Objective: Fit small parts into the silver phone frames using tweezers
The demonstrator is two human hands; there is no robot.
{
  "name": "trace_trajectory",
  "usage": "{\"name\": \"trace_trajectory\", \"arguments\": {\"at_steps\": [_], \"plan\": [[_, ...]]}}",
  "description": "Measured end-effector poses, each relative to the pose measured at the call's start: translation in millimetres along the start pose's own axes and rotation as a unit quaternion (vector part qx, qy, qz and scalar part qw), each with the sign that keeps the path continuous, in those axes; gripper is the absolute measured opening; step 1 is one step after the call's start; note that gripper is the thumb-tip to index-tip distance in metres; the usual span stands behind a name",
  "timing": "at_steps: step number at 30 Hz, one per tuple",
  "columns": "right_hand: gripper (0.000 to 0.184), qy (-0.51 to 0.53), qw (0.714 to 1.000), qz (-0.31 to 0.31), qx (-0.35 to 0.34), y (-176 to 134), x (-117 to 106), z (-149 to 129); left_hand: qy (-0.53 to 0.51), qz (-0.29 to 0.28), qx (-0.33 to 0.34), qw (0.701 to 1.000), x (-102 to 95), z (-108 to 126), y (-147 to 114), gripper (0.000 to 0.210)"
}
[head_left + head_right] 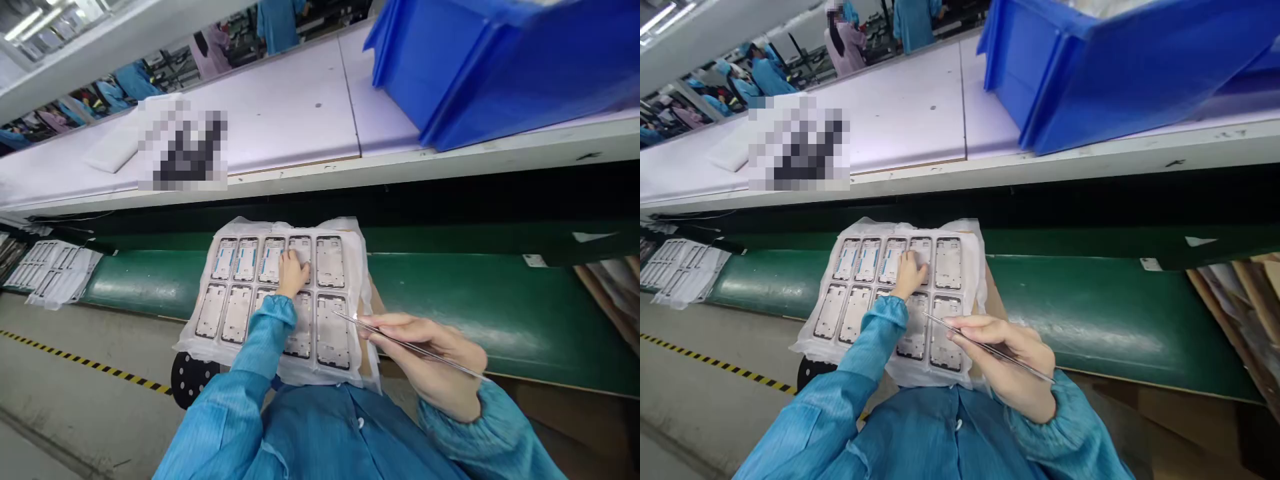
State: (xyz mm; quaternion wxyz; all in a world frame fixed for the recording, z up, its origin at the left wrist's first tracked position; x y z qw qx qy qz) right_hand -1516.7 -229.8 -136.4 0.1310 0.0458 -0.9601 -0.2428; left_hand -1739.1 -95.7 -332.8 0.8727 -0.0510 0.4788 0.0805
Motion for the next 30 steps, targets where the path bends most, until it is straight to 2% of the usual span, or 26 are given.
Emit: {"name": "trace_trajectory", "arguments": {"at_steps": [4, 8, 12, 15, 18, 20, 23, 25, 28, 30], "plan": [[0.021, 0.006, 0.999, 0.021, 0.027, 10, -33, 14, 0.167, -0.022, -0.027, 0.985, 27.3, 11, 8, 0.069], [0.013, 0.029, 0.998, 0.007, 0.058, 20, -49, 40, 0.221, -0.045, -0.047, 0.973, 40.0, 11, 13, 0.079], [0.01, 0.023, 0.997, -0.004, 0.076, 28, -55, 65, 0.171, -0.069, -0.039, 0.982, 35.7, 9, 21, 0.087], [0.009, 0.016, 0.995, 0.007, 0.098, 33, -64, 85, 0.093, -0.068, -0.008, 0.993, 16.2, 2, 18, 0.086], [0.01, 0.018, 0.991, 0.018, 0.128, 39, -76, 112, 0.02, -0.048, 0.011, 0.999, -0.5, -12, 5, 0.074], [0.013, 0.019, 0.989, 0.018, 0.146, 46, -80, 135, -0.023, -0.047, 0.015, 0.999, -0.3, -22, -5, 0.063], [0.017, 0.01, 0.985, 0.009, 0.174, 67, -76, 180, -0.031, -0.054, 0.048, 0.997, 7.8, -25, -15, 0.056], [0.02, 0.015, 0.981, -0.008, 0.193, 84, -62, 214, 0.002, -0.024, 0.076, 0.997, 5.1, -23, -11, 0.053], [0.028, 0.033, 0.973, -0.044, 0.223, 107, -34, 266, 0.061, 0.032, 0.084, 0.994, -2.2, -26, 11, 0.047], [0.03, 0.033, 0.968, -0.07, 0.237, 114, -17, 295, 0.083, 0.028, 0.096, 0.992, 4.0, -27, 28, 0.044]]}}
Point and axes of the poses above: each hand's wrist, its own y-axis towards the middle knuckle, its own x-axis out of the palm, z = x × y, the point moved 10 cm from there along y, towards the middle knuckle, and after that the axes turned 14 degrees about y, right-handed, at the moved point
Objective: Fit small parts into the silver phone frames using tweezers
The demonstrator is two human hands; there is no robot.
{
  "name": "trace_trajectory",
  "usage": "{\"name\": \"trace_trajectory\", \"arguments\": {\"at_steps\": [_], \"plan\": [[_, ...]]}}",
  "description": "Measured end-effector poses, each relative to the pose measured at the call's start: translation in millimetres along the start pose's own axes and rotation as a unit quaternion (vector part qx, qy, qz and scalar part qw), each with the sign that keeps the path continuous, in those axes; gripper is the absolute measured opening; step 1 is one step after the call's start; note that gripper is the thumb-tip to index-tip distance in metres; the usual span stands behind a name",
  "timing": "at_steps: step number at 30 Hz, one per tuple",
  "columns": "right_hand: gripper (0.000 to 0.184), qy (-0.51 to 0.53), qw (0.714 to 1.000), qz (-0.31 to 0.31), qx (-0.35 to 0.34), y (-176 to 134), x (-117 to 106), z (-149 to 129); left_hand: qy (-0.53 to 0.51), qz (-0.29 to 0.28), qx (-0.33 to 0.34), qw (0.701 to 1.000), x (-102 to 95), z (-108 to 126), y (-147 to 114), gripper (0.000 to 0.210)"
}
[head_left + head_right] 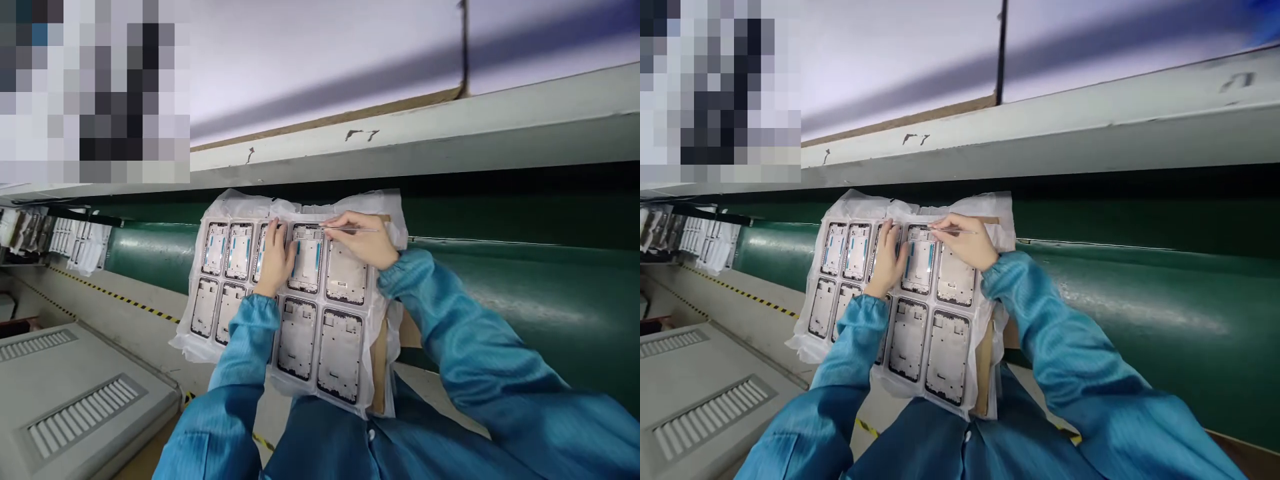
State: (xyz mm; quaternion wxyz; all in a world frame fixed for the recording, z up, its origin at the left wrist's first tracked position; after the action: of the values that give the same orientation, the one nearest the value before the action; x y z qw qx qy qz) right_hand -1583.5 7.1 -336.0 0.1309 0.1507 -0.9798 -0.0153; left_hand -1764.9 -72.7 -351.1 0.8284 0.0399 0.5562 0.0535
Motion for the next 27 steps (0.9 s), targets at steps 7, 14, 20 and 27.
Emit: {"name": "trace_trajectory", "arguments": {"at_steps": [7, 14, 20, 27], "plan": [[0.023, -0.032, 0.998, -0.05, 0.007, 17, 12, 38, 0.009, -0.015, 0.032, 0.999, 25.6, 1, 13, 0.043], [0.02, -0.046, 0.998, -0.031, 0.014, 15, 8, 46, 0.023, -0.017, 0.043, 0.999, 24.0, 6, 11, 0.041], [0.017, -0.071, 0.997, -0.029, -0.005, 14, 8, 40, 0.06, -0.02, 0.057, 0.996, 25.5, 8, 10, 0.039], [0.013, -0.071, 0.997, -0.029, -0.01, 13, 7, 40, 0.091, -0.024, 0.065, 0.993, 26.1, 11, 11, 0.041]]}}
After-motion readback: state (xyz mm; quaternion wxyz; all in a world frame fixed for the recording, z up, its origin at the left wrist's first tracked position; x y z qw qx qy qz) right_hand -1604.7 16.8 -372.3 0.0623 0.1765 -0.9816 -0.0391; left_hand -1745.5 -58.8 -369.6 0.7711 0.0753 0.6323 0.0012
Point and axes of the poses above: each hand's wrist, its own y-axis towards the middle knuckle, its own x-axis out of the palm, z = x × y, the point moved 10 cm from there along y, towards the middle knuckle, and after that the axes turned 14 degrees about y, right-handed, at the moved point
